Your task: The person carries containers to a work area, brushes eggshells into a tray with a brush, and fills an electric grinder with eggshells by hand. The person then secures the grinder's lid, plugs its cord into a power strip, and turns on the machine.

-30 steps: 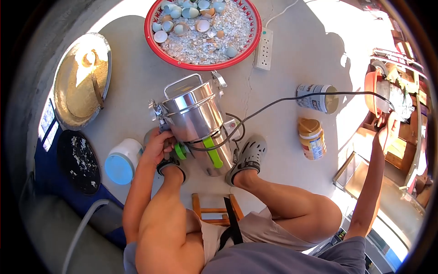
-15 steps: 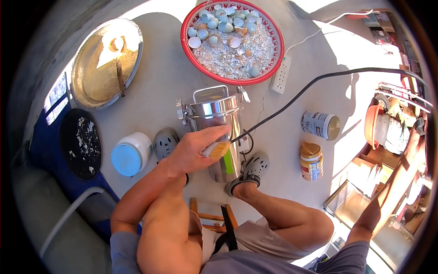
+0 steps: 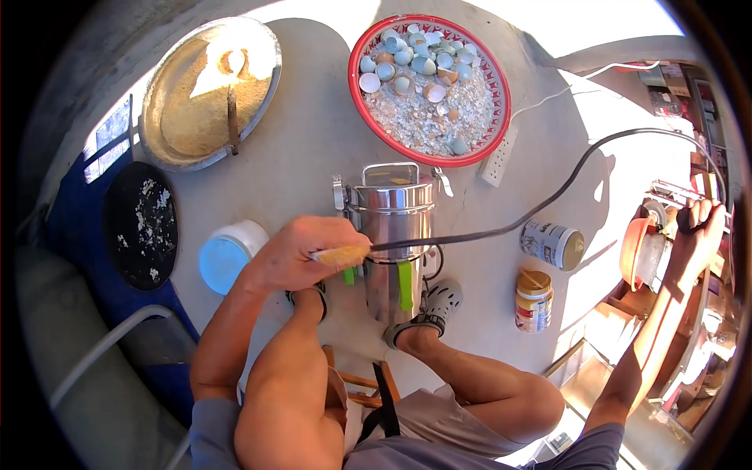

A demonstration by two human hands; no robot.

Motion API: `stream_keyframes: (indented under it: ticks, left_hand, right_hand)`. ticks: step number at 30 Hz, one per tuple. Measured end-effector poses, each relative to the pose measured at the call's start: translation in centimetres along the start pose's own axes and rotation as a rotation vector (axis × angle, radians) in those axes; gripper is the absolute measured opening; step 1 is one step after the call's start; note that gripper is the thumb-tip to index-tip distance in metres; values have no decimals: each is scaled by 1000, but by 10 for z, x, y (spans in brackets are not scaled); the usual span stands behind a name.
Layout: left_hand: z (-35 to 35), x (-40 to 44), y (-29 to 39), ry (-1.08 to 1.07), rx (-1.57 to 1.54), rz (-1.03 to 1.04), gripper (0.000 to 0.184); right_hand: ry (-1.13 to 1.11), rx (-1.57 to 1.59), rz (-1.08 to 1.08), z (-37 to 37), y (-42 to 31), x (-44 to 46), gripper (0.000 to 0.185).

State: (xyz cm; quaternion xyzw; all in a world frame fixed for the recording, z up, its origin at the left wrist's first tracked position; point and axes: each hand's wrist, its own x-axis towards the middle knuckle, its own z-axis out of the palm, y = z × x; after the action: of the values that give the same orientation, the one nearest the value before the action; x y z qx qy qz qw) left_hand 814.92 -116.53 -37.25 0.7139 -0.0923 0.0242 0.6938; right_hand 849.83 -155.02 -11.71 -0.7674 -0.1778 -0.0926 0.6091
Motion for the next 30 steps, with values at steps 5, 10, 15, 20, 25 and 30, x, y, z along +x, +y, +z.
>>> stream_keyframes:
  ticks: [5,10,15,20,25,30]
  left_hand:
    - [-79,9,-44,381,46,-241,15]
    - [-53,81,-100,249,359,-285,27]
    - [-11,158,-90,-12,445,-174,29]
    - [-6,176,-60,-121,536,-364,31]
    - [-13,135,-100,-168,534,-383,31]
    - [-6,124,-92,-106,472,-430,35]
  right_hand:
    - [174,160,322,-1,65,-48,27]
    - [313,-5,273,-121,131,-58,26]
    - [506,-124,243,-217,139,-78,24]
    - [566,-216,317,-244,116,-121,28]
    - [129,-684,315,-259,128,-164,14]
    - [-706,-1137,-243,-94,109,-162,28]
